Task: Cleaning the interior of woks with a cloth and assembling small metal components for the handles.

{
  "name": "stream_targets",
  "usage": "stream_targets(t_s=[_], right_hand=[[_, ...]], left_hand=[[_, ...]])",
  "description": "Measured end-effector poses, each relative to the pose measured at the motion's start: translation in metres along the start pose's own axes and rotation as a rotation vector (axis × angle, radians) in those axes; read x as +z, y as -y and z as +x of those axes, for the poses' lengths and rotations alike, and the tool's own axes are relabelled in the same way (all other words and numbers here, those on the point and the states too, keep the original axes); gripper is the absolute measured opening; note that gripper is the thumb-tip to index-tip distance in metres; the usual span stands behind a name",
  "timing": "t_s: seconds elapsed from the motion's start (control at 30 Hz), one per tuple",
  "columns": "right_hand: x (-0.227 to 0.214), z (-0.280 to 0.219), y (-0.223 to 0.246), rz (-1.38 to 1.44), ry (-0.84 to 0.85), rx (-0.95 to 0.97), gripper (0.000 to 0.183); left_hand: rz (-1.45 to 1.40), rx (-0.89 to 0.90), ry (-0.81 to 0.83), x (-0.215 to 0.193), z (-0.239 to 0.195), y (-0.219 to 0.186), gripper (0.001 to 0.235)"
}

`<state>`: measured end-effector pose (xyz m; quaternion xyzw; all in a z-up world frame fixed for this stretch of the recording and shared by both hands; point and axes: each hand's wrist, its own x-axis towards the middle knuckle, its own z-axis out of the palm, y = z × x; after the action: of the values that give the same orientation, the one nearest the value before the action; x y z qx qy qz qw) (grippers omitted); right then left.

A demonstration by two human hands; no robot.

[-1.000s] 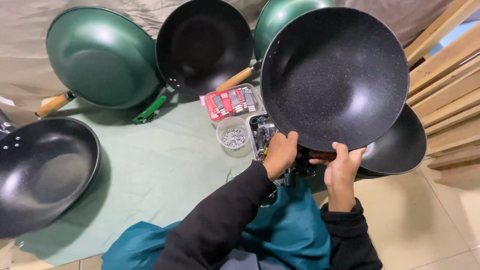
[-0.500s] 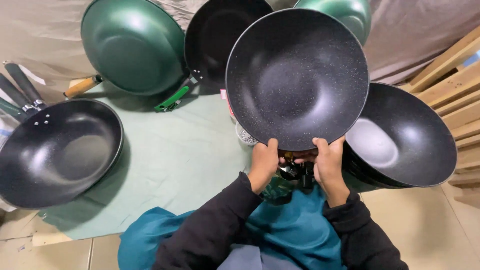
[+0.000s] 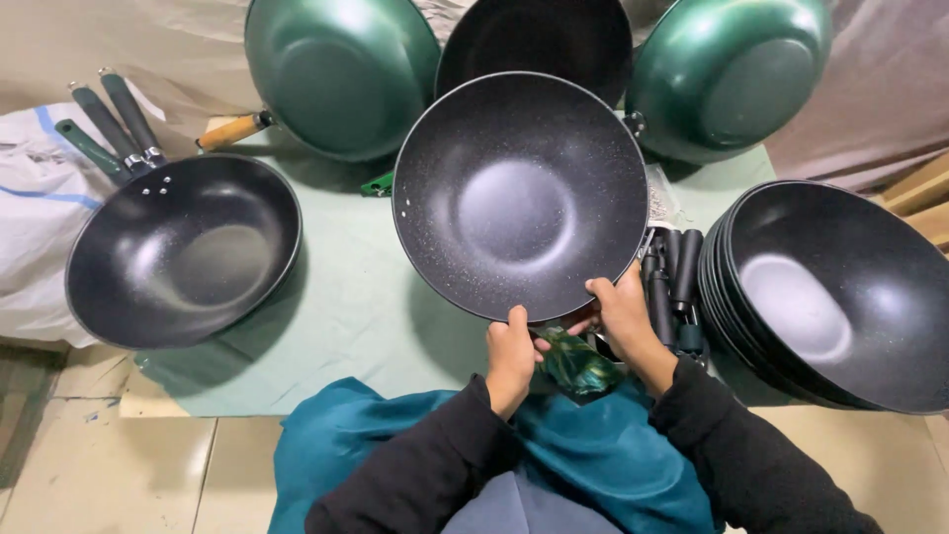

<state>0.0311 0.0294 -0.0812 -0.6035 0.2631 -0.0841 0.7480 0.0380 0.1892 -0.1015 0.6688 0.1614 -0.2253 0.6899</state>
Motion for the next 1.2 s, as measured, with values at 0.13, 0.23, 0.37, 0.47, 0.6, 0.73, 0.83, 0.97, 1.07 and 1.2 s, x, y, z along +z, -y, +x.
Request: stream_targets(t_s=[0.13,0.23,0.37,0.47,0.6,0.73,0.83,0.97,1.07,1.2], right_hand=[[0.008,0.014,-0.019,-0.014,0.106,0.029,0.042],[0.022,0.015,-0.023,-0.035,0.151,0.063,0.041],[0.036,0.022,-0.033,-0.068,0.219,0.105,0.043],[0.045,0.018,-0.037,-0.123,0.248,0.143,0.043],[0.050,0.026,-0.050,-0.195,0.284,0.182,0.042],[0.062,0.022,-0.044,-0.238,0.312,0.222,0.045],[0.067,0.022,-0.046,-0.266,0.322,0.235,0.046],[0.074,0.024,-0.055,-0.260,0.329,0.240,0.045],[0.079,0.024,-0.058,-0.249,0.332,0.246,0.046],[0.084,0.019,-0.052,-0.288,0.331,0.238,0.046]], left_hand=[[-0.055,-0.017,-0.070,-0.011,0.004,0.018,0.049],[-0.076,-0.036,-0.137,-0.019,0.011,0.036,0.052],[-0.119,-0.065,-0.200,-0.028,0.013,0.051,0.050],[-0.142,-0.087,-0.229,-0.034,0.014,0.066,0.053],[-0.206,-0.115,-0.239,-0.040,0.017,0.077,0.058],[-0.201,-0.134,-0.256,-0.047,0.023,0.093,0.057],[-0.267,-0.151,-0.255,-0.050,0.024,0.096,0.060],[-0.306,-0.184,-0.277,-0.055,0.032,0.108,0.061],[-0.319,-0.199,-0.294,-0.058,0.034,0.111,0.059],[-0.324,-0.226,-0.313,-0.059,0.032,0.107,0.057]])
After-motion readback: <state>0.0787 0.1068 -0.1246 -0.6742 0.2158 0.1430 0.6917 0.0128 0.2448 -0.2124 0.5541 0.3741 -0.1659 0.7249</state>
